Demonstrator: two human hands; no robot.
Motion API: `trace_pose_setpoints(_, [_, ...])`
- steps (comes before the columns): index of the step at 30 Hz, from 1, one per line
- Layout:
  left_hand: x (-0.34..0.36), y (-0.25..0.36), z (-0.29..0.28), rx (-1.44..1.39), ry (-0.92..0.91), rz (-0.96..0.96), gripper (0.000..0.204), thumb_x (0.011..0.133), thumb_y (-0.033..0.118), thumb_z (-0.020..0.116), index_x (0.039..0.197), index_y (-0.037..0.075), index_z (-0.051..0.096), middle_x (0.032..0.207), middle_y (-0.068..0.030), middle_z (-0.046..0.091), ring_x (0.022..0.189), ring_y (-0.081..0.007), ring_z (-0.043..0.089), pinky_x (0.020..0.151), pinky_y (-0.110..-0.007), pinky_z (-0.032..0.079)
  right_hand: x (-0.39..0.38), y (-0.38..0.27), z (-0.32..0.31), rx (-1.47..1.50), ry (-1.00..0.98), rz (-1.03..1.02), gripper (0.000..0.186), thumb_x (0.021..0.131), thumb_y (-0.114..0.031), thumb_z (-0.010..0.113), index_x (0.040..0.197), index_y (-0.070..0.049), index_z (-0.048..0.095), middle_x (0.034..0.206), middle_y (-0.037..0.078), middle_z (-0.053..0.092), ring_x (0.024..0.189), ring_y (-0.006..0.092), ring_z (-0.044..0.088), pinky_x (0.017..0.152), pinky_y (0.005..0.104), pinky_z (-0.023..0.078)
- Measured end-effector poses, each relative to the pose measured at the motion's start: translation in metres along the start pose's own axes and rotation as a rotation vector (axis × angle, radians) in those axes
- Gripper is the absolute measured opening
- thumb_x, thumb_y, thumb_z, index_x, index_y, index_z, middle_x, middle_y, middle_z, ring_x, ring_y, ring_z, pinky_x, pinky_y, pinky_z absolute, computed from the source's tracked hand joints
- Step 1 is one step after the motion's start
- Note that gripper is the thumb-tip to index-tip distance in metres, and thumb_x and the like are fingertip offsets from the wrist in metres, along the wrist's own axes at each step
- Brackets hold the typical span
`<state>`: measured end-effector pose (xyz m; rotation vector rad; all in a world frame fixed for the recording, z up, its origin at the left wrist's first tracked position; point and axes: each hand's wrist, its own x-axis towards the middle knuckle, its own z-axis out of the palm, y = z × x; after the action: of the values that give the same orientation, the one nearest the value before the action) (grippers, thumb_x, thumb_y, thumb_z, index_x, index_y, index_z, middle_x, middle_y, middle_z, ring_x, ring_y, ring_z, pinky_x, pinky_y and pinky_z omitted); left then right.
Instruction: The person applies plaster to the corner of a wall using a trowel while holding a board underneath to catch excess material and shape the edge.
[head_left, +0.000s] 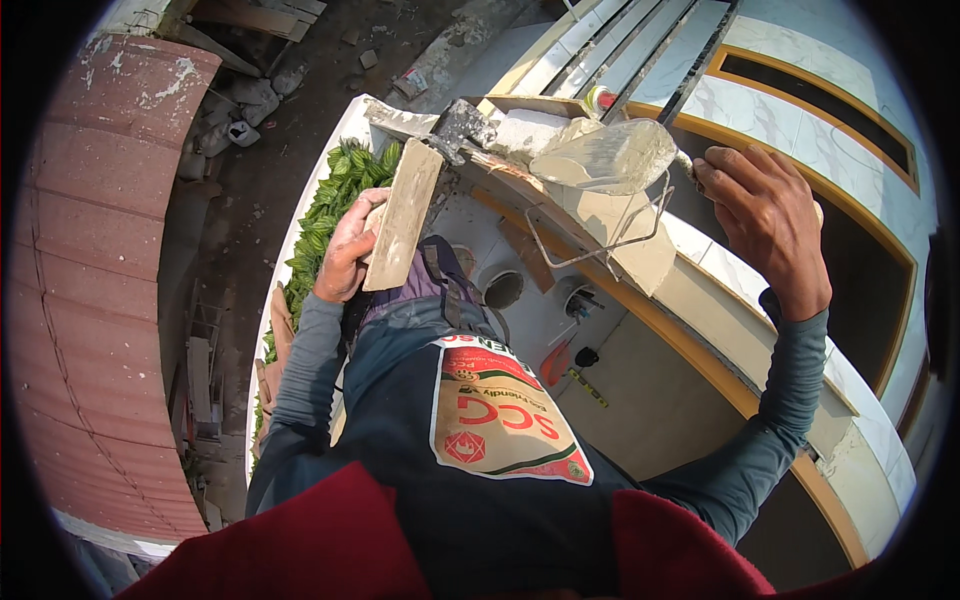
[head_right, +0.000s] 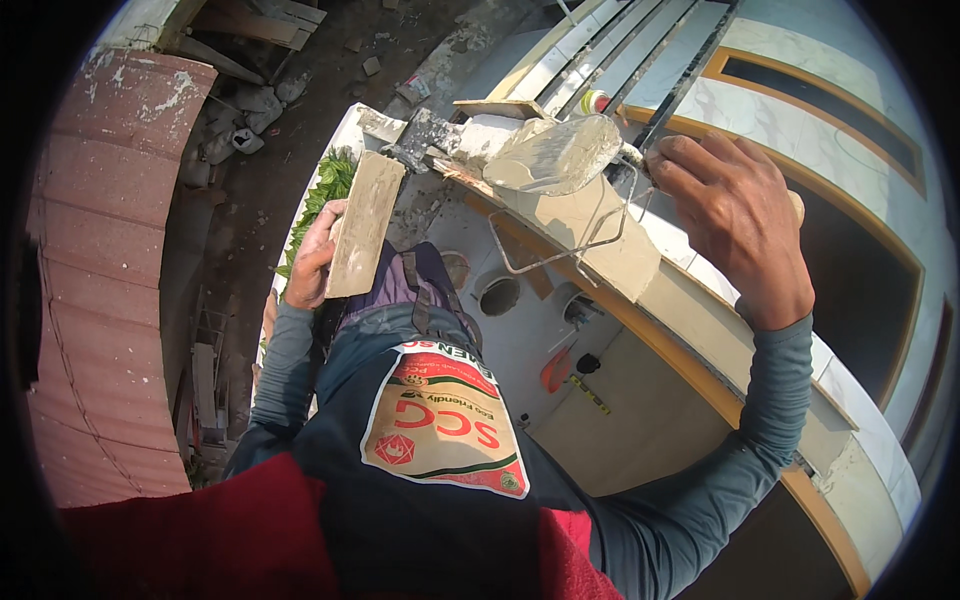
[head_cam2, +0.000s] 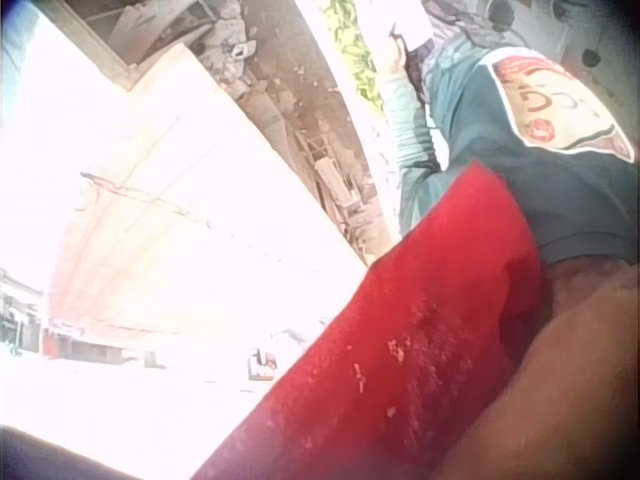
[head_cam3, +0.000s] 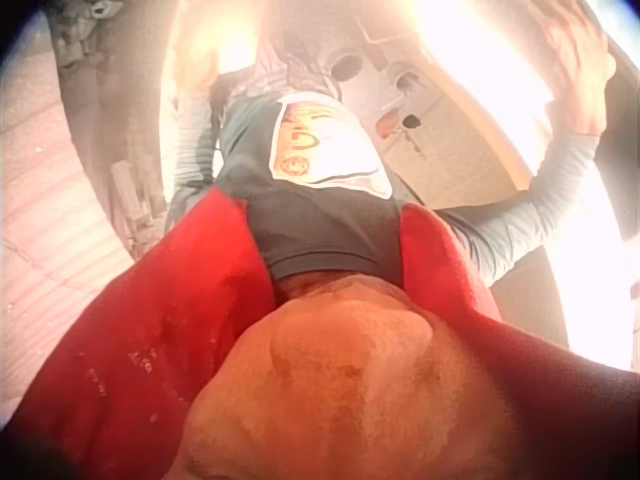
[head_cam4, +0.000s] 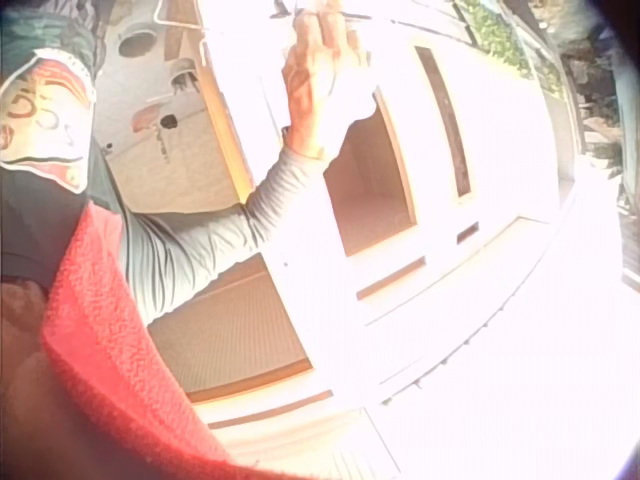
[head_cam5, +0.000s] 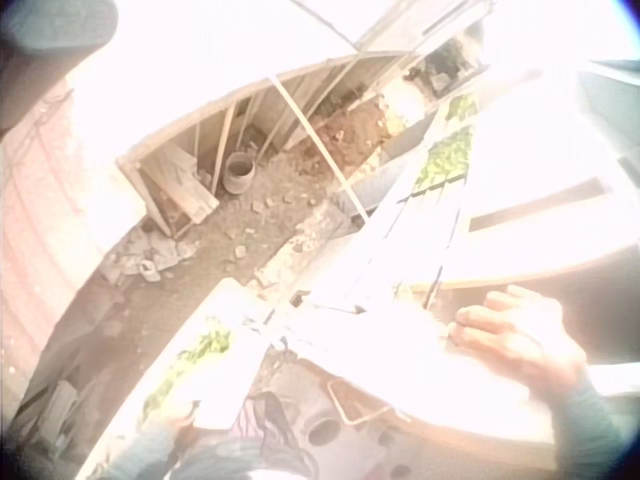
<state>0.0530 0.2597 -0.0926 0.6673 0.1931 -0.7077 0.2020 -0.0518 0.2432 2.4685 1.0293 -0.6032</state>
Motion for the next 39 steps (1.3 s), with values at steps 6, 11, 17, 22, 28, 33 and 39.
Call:
trace_pose_setpoints(6, [0.001, 0.002, 0.001, -0.009, 0.000, -0.054, 0.066, 0.088, 0.039, 0.063, 0.137, 0.000, 0.042, 0.128, -0.0094, 0.053, 0.116, -0.0153, 0.053, 0.100, -0.028, 0.040, -0.009, -0.006, -0.001, -0.062, -0.024, -0.006, 0.027, 0.073, -0.003, 0.066, 0.099, -0.009, 0.062, 0.107, 0.002, 0.065, 0.093, 0.0215, 0.060, 0.081, 0.0362, 0.051])
trace_pose_setpoints(11, [0.002, -0.002, -0.001, 0.007, 0.004, -0.026, 0.065, 0.089, 0.039, 0.063, 0.137, 0.000, 0.042, 0.127, -0.0095, 0.054, 0.115, -0.0149, 0.054, 0.099, -0.028, 0.041, -0.011, -0.004, -0.011, -0.196, 0.043, 0.033, 0.031, 0.075, -0.007, 0.067, 0.105, -0.012, 0.064, 0.109, 0.000, 0.065, 0.094, 0.0204, 0.059, 0.080, 0.0347, 0.050])
trace_pose_setpoints(17, [0.002, 0.000, -0.002, 0.001, -0.010, -0.030, 0.066, 0.089, 0.038, 0.063, 0.138, 0.000, 0.041, 0.126, -0.0097, 0.055, 0.113, -0.0146, 0.055, 0.097, -0.027, 0.042, -0.020, 0.006, -0.019, -0.151, 0.082, 0.064, 0.031, 0.077, -0.002, 0.071, 0.105, -0.013, 0.066, 0.107, 0.003, 0.067, 0.087, 0.0228, 0.064, 0.073, 0.0353, 0.053])
trace_pose_setpoints(22, [0.001, 0.004, 0.000, 0.011, -0.015, -0.042, 0.066, 0.088, 0.038, 0.063, 0.138, 0.001, 0.041, 0.125, -0.0098, 0.055, 0.112, -0.0144, 0.055, 0.097, -0.027, 0.042, -0.032, -0.011, -0.009, 0.145, 0.033, 0.214, 0.029, 0.075, -0.002, 0.071, 0.103, -0.007, 0.067, 0.099, 0.008, 0.067, 0.085, 0.0281, 0.066, 0.074, 0.0381, 0.054])
trace_pose_setpoints(28, [0.003, 0.002, -0.001, -0.002, -0.027, -0.032, 0.064, 0.089, 0.035, 0.062, 0.138, 0.001, 0.040, 0.126, -0.0095, 0.055, 0.112, -0.0144, 0.055, 0.096, -0.027, 0.043, -0.060, -0.063, 0.016, 0.894, -0.155, 0.771, 0.035, 0.094, -0.030, 0.063, 0.105, 0.004, 0.063, 0.077, 0.013, 0.062, 0.061, 0.0217, 0.058, 0.059, 0.0321, 0.047])
trace_pose_setpoints(33, [0.003, -0.002, -0.004, -0.016, -0.032, -0.034, 0.064, 0.089, 0.031, 0.062, 0.140, 0.000, 0.039, 0.128, -0.0102, 0.055, 0.114, -0.0144, 0.056, 0.097, -0.027, 0.044, -0.077, -0.125, 0.057, 1.512, -0.125, 1.045, 0.034, 0.100, -0.031, 0.057, 0.105, 0.002, 0.061, 0.074, 0.004, 0.058, 0.059, 0.0105, 0.055, 0.055, 0.0270, 0.045])
trace_pose_setpoints(39, [0.006, 0.001, 0.000, -0.026, -0.063, -0.014, 0.065, 0.088, 0.029, 0.062, 0.141, -0.001, 0.038, 0.128, -0.0102, 0.057, 0.113, -0.0151, 0.058, 0.096, -0.028, 0.046, -0.065, -0.177, 0.089, 1.505, 0.031, 1.004, 0.033, 0.100, -0.029, 0.056, 0.108, 0.003, 0.060, 0.074, 0.005, 0.058, 0.058, 0.0117, 0.056, 0.054, 0.0280, 0.046])
